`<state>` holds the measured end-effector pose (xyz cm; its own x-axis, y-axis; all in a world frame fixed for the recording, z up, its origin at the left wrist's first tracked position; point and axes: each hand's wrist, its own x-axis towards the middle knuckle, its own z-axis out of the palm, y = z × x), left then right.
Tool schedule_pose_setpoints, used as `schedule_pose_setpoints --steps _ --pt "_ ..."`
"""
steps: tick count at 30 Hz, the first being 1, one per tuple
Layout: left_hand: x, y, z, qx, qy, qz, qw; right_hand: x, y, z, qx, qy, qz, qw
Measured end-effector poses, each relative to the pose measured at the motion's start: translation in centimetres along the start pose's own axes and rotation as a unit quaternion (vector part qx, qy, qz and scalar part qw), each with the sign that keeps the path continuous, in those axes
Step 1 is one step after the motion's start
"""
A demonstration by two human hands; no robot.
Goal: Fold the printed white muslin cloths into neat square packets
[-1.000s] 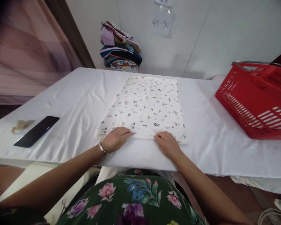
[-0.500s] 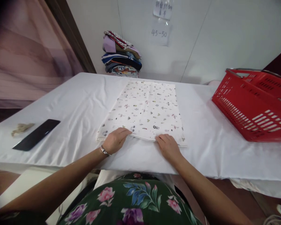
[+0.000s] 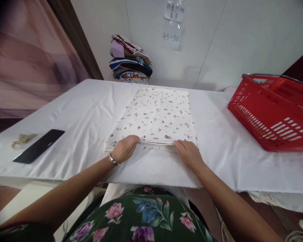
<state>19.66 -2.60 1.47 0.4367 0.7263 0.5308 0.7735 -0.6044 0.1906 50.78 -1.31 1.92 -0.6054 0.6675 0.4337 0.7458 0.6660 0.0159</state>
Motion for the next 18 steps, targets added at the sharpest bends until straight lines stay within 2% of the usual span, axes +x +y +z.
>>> schedule_pose_setpoints --steps 4,10,14,18 --pt "1.1 -1.3 0.0 0.04 -0.01 0.014 0.999 1.5 1.2 -0.2 0.004 -0.024 0.018 1.0" --pt "5.8 -4.8 0.4 0.098 -0.047 0.001 0.994 7.2 4.1 -0.5 -0.014 -0.081 0.085 0.993" --pt "7.9 -6.7 1.4 0.108 -0.107 -0.02 0.988 10.2 5.9 0.2 -0.016 -0.172 0.12 0.978" --pt "7.8 -7.8 2.6 0.07 -0.18 -0.07 0.979 10.7 7.3 1.7 -0.027 -0.265 0.136 0.954"
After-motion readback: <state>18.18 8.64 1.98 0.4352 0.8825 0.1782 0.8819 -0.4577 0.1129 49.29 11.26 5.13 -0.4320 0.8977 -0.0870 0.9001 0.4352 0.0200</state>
